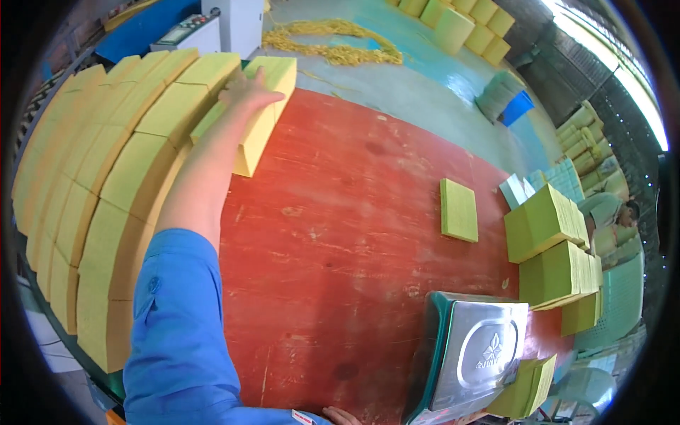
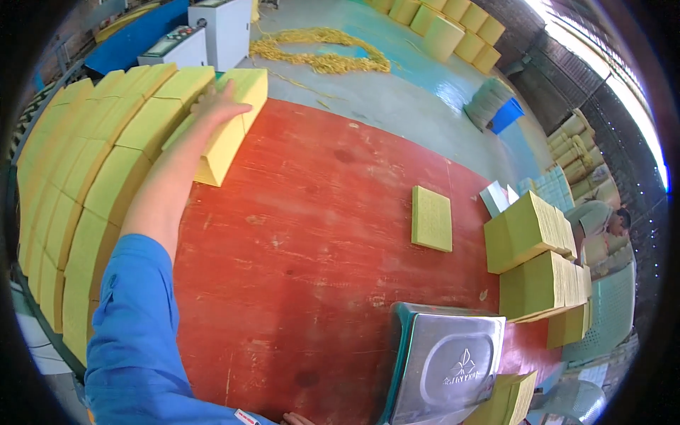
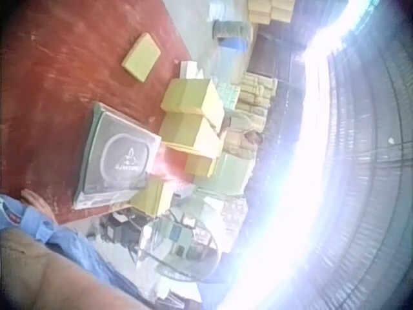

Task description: Weighing stacks of yellow pads on a digital scale and organizing them into rows on a table and conveyor belt.

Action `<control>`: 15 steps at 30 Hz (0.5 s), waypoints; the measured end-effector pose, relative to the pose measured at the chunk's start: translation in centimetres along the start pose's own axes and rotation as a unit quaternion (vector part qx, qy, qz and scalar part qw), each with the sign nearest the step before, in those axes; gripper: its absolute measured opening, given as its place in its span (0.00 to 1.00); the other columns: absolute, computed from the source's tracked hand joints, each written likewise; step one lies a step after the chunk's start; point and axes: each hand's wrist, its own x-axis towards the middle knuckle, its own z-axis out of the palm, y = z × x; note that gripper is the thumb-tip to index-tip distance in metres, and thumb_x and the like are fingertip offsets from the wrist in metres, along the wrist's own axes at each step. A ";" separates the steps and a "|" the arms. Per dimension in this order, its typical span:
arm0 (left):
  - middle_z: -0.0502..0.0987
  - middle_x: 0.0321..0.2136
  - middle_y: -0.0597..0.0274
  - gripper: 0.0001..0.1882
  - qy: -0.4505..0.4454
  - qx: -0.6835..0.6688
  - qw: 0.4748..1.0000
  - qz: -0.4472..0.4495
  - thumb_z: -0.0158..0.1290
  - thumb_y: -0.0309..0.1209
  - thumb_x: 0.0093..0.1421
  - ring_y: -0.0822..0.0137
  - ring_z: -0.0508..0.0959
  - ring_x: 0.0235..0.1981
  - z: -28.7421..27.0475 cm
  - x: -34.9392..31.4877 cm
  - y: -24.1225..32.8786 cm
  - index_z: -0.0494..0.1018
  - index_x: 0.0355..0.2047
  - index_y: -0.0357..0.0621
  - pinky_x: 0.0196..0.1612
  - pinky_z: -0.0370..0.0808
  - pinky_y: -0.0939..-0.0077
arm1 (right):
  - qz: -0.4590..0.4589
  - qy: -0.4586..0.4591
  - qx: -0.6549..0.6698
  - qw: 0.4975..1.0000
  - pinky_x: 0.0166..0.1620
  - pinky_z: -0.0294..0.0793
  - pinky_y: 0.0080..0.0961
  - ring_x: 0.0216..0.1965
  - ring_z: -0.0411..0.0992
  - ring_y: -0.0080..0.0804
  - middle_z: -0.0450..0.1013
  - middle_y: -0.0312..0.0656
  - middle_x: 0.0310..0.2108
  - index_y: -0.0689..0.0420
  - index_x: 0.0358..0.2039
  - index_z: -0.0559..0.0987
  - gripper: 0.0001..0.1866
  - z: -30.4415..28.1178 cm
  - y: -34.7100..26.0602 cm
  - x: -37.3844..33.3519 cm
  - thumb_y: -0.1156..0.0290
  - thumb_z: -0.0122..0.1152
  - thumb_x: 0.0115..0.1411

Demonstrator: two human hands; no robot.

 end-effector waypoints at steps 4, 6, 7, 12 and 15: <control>0.49 0.71 0.51 0.46 0.007 -0.002 1.000 0.009 0.53 0.60 0.51 0.45 0.55 0.69 -0.1 -0.7 0.7 0.54 0.70 0.69 0.63 0.58 0.45 | 0.020 -0.007 0.006 1.000 0.62 0.67 0.41 0.61 0.65 0.49 0.69 0.48 0.58 0.59 0.48 0.79 0.21 -0.4 -0.8 0.3 0.64 0.55 0.55; 0.50 0.71 0.51 0.45 0.008 0.003 1.000 0.006 0.52 0.59 0.51 0.46 0.56 0.69 -0.1 -1.7 0.8 0.54 0.69 0.68 0.63 0.58 0.45 | 0.011 -0.007 0.013 1.000 0.62 0.67 0.41 0.61 0.65 0.49 0.70 0.48 0.57 0.59 0.48 0.79 0.21 -0.5 -1.1 0.4 0.64 0.56 0.55; 0.51 0.70 0.51 0.45 0.004 0.003 1.000 0.010 0.53 0.59 0.51 0.46 0.57 0.68 -0.2 -2.5 0.6 0.54 0.69 0.68 0.63 0.57 0.45 | 0.004 -0.007 0.017 1.000 0.62 0.67 0.41 0.61 0.65 0.49 0.70 0.48 0.57 0.59 0.48 0.79 0.21 -0.5 -1.1 0.7 0.65 0.56 0.55; 0.50 0.70 0.45 0.45 -0.027 0.009 0.998 0.047 0.55 0.57 0.52 0.42 0.55 0.68 -1.0 -10.5 1.3 0.53 0.69 0.68 0.66 0.53 0.40 | -0.038 -0.010 0.048 0.998 0.61 0.68 0.41 0.60 0.66 0.49 0.70 0.48 0.57 0.60 0.47 0.79 0.21 -0.4 -1.6 0.1 0.65 0.57 0.55; 0.51 0.69 0.45 0.47 -0.016 0.002 0.996 0.093 0.57 0.60 0.49 0.38 0.56 0.67 -1.1 -17.8 2.0 0.55 0.69 0.69 0.65 0.54 0.37 | -0.087 0.078 0.029 0.993 0.54 0.73 0.40 0.51 0.72 0.49 0.74 0.51 0.49 0.62 0.42 0.78 0.14 0.5 -0.7 -0.1 0.69 0.61 0.56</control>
